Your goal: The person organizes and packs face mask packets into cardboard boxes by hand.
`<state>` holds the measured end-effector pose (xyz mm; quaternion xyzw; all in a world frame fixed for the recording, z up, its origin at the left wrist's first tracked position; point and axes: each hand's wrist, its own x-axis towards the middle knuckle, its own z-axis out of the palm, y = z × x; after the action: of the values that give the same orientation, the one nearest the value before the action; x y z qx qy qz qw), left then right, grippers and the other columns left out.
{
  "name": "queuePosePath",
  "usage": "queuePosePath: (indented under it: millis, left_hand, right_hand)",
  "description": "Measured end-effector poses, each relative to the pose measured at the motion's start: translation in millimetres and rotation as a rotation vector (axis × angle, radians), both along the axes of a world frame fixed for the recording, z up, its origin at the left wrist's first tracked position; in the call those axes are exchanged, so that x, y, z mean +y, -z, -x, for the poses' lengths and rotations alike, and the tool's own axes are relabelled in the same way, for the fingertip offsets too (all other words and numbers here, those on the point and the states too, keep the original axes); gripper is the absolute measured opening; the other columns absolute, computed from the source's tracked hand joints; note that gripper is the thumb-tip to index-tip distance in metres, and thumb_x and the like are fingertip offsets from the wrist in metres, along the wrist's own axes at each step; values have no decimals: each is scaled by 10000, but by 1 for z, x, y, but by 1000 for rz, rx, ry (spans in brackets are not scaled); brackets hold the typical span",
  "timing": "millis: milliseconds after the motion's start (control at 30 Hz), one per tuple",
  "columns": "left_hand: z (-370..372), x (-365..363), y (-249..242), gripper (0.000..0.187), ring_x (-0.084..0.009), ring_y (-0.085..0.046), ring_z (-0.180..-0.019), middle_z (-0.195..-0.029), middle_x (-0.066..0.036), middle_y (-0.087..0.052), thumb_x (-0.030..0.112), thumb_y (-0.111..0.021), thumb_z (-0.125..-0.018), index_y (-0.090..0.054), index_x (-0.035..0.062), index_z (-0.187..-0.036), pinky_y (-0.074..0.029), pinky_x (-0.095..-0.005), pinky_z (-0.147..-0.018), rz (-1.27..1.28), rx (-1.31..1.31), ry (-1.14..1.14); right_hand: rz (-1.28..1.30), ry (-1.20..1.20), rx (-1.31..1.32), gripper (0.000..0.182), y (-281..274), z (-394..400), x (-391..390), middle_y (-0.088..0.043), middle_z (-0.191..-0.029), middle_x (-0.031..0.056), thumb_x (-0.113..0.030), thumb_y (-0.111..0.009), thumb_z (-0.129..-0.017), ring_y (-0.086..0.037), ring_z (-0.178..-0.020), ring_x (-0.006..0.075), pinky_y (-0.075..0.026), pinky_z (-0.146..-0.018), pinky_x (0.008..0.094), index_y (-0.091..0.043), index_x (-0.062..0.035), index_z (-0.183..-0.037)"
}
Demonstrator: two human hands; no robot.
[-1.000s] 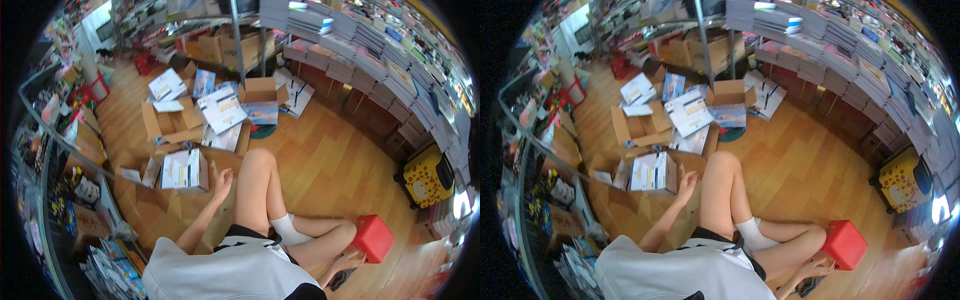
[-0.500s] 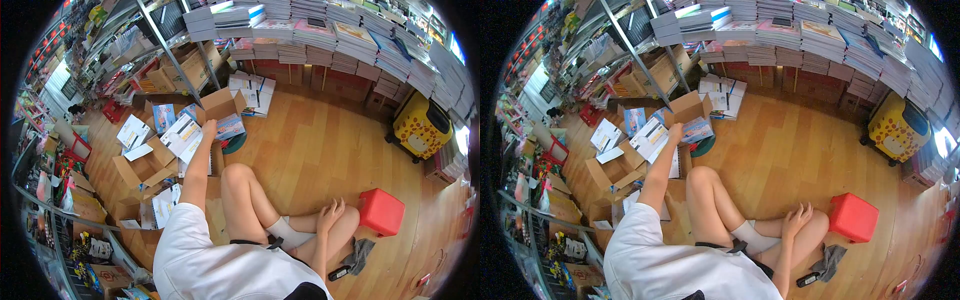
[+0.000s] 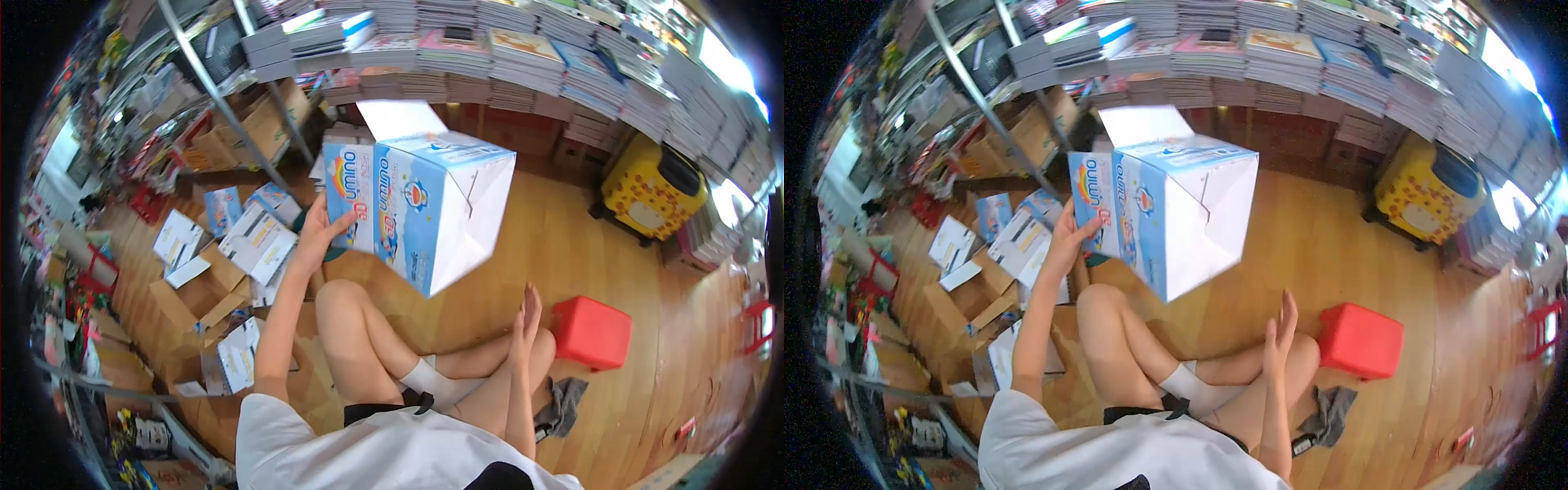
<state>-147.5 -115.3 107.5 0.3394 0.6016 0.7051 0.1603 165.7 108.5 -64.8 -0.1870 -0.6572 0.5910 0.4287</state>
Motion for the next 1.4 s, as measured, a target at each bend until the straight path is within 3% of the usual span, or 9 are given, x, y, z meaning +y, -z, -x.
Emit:
queuePosePath:
  millis: [67,200,300,400,567,700,1033,1133,1400]
  left_hand:
    - [-14,15,25,566,-131,-556,-1106,-1237,-43,-577,61,-681,-847,-416,5,-1344,-418,-289,-966,-7,-158,132]
    - [-48,46,111,563,-116,-600,-990,-1121,-43,-630,72,-710,-831,-435,19,-1320,-470,-241,-843,62,-399,312]
    - [-54,48,200,558,-146,-527,-1139,-1260,-79,-556,33,-693,-826,-427,14,-1316,-418,-292,-960,194,-663,353]
    - [-66,36,244,553,-140,-592,-1023,-1204,-63,-588,82,-709,-831,-432,9,-1304,-482,-271,-864,402,-427,215]
    - [-82,22,326,670,-267,-287,-1383,-1473,-195,-343,319,-503,-976,-211,-34,-1465,-201,-338,-1135,422,191,-76]
    - [-108,12,265,755,-242,-313,-1356,-1492,-146,-309,543,-350,-981,-269,-48,-1444,-229,-330,-1120,273,-705,209]
    - [-147,7,164,806,-278,-296,-1333,-1484,-160,-227,235,-633,-897,-115,22,-1477,-215,-387,-1119,85,-301,-13]
    - [-129,20,165,819,-277,-279,-1341,-1480,-152,-225,197,-656,-873,-127,28,-1476,-209,-387,-1122,73,97,-139]
    - [-107,32,119,743,-255,-290,-1351,-1471,-155,-270,133,-635,-884,-189,78,-1475,-254,-372,-1109,-34,-319,142]
  right_hand:
    - [116,-141,231,610,-81,-4,0,-259,-1520,176,-273,-467,-983,-226,-1420,275,-187,-1148,395,-213,-21,-1477]
    - [212,-209,23,633,-81,-7,32,-307,-1498,162,-288,-510,-973,-285,-1391,267,-234,-1131,394,-236,-5,-1467]
    - [262,-107,-149,661,-49,-2,8,-352,-1463,169,-220,-595,-930,-346,-1354,268,-297,-1101,379,-262,10,-1452]
    - [436,-45,-87,721,-12,5,-18,-379,-1427,198,-125,-681,-870,-371,-1330,272,-336,-1075,357,-266,41,-1436]
    - [384,-53,-219,714,42,26,-75,-430,-1376,213,-35,-679,-830,-417,-1293,263,-349,-1062,345,-286,51,-1420]
    - [259,-59,-248,687,64,32,-78,-473,-1344,200,23,-650,-808,-463,-1251,253,-355,-1053,341,-311,56,-1404]
    - [163,-152,-203,679,-46,19,-73,-417,-1426,155,-2,-659,-844,-440,-1277,207,-352,-1060,322,-319,40,-1430]
    - [228,-151,-103,662,-48,21,-78,-391,-1452,148,2,-646,-862,-426,-1291,201,-345,-1065,318,-316,35,-1435]
    - [84,-82,-144,618,-33,24,-85,-399,-1462,129,38,-616,-858,-423,-1296,182,-341,-1057,299,-364,16,-1422]
